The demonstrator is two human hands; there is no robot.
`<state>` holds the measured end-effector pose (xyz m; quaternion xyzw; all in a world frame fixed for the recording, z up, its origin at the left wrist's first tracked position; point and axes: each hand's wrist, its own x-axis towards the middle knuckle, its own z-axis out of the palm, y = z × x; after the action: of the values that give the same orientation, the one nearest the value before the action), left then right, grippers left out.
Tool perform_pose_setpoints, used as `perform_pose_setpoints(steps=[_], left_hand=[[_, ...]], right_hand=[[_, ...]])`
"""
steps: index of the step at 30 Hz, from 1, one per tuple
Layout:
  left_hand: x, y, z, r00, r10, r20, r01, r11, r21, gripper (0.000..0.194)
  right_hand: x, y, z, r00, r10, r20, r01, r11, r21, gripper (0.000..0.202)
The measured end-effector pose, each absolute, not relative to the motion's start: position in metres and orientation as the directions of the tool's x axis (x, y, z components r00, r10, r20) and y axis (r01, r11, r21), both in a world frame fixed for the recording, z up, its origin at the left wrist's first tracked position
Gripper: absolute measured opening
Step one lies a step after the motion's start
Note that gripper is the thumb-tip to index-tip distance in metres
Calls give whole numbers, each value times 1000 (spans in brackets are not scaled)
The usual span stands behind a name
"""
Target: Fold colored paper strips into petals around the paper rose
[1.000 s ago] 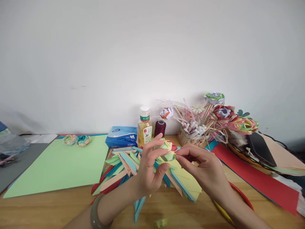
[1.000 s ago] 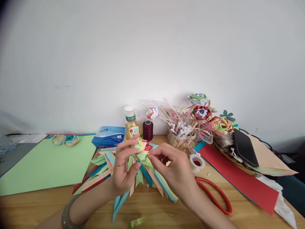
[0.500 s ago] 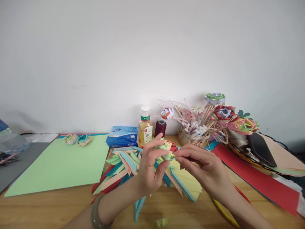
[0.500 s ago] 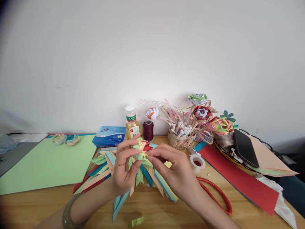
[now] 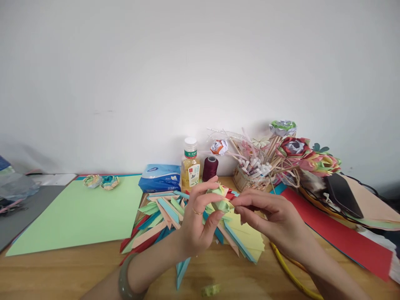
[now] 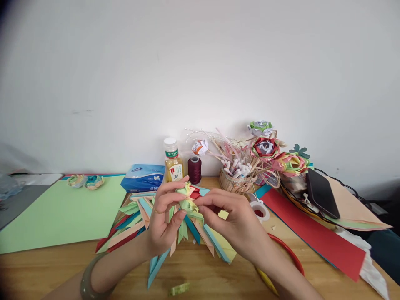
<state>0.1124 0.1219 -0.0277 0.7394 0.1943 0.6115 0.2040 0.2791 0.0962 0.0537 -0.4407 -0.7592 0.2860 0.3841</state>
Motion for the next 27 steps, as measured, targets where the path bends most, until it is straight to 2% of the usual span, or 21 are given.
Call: perform_pose_setpoints(steps=[7, 16, 27], left_hand=[[112, 122, -23, 197, 531, 824, 54, -845, 532, 25], [111, 122, -19, 212, 513, 832, 93, -858, 506, 23], [111, 122, -20, 222, 531, 817, 62, -844, 532, 24]], right_hand=[[285, 97, 51, -345, 900, 267, 445, 407, -797, 18], [284, 97, 49, -324, 910, 257, 440, 386, -811, 21], [286, 98, 52, -332, 923, 194, 417, 328, -848, 17]])
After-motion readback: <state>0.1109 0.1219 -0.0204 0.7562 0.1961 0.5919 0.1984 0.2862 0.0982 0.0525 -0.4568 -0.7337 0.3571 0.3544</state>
